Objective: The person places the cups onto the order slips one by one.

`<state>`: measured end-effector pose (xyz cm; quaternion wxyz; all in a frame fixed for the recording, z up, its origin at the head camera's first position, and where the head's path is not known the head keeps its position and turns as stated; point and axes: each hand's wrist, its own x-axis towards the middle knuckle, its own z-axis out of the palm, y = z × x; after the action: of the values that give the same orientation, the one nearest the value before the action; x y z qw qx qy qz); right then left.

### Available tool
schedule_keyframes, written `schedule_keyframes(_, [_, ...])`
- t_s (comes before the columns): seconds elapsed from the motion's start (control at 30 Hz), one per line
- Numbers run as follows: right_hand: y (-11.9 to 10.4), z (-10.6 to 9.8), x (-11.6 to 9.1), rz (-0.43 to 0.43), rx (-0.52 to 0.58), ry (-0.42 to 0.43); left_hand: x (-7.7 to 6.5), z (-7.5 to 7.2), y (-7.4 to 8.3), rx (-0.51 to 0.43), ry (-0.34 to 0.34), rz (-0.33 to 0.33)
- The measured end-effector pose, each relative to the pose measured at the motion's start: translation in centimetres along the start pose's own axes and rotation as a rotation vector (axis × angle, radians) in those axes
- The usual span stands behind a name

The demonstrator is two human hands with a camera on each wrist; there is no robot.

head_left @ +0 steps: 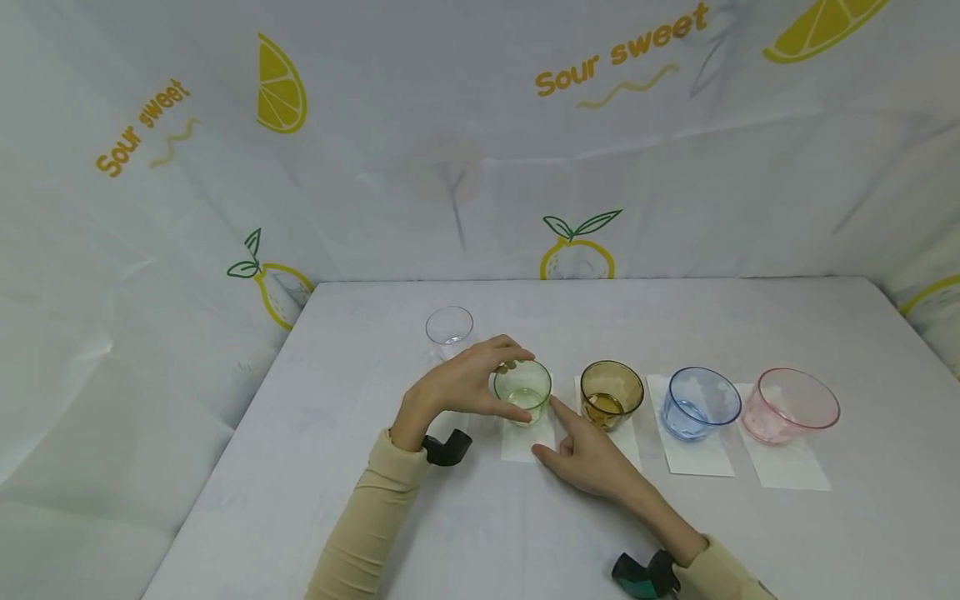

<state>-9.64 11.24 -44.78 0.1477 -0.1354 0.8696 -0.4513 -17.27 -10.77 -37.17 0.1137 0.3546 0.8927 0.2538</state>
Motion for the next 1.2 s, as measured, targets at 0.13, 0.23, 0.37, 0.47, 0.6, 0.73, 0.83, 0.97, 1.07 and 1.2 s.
schedule_keyframes(0.13, [0.03,0.00,-0.02,-0.002,-0.006,0.001,0.13,0.12,-0.04,0.000,0.005,-0.010])
schedule_keyframes(0.23, [0.00,-0.02,-0.02,-0.001,-0.014,0.003,0.19,0.21,-0.01,0.001,0.014,-0.014])
schedule_keyframes(0.37, [-0.04,-0.04,-0.03,0.003,-0.017,0.003,0.32,0.39,0.09,0.009,0.022,-0.016])
schedule_keyframes(0.47, [-0.02,-0.01,-0.04,0.004,-0.016,0.003,0.44,0.56,0.11,0.015,0.024,-0.017])
schedule_keyframes(0.6, [0.00,0.03,-0.04,0.009,-0.015,0.004,0.48,0.62,0.17,0.017,0.027,-0.023])
schedule_keyframes(0.73, [0.00,0.04,-0.03,0.015,-0.011,0.005,0.49,0.63,0.15,0.017,0.028,-0.026])
schedule_keyframes(0.83, [-0.02,0.02,-0.03,0.017,-0.010,0.006,0.49,0.63,0.11,0.017,0.029,-0.025])
schedule_keyframes(0.97, [-0.08,0.00,-0.04,0.016,-0.013,0.008,0.48,0.55,0.12,0.013,0.028,-0.022])
schedule_keyframes(1.07, [-0.10,0.01,-0.04,0.014,-0.017,0.010,0.45,0.53,0.11,0.010,0.026,-0.025])
schedule_keyframes(1.2, [-0.04,0.06,-0.03,0.011,-0.020,0.013,0.46,0.60,0.01,0.006,0.026,-0.028])
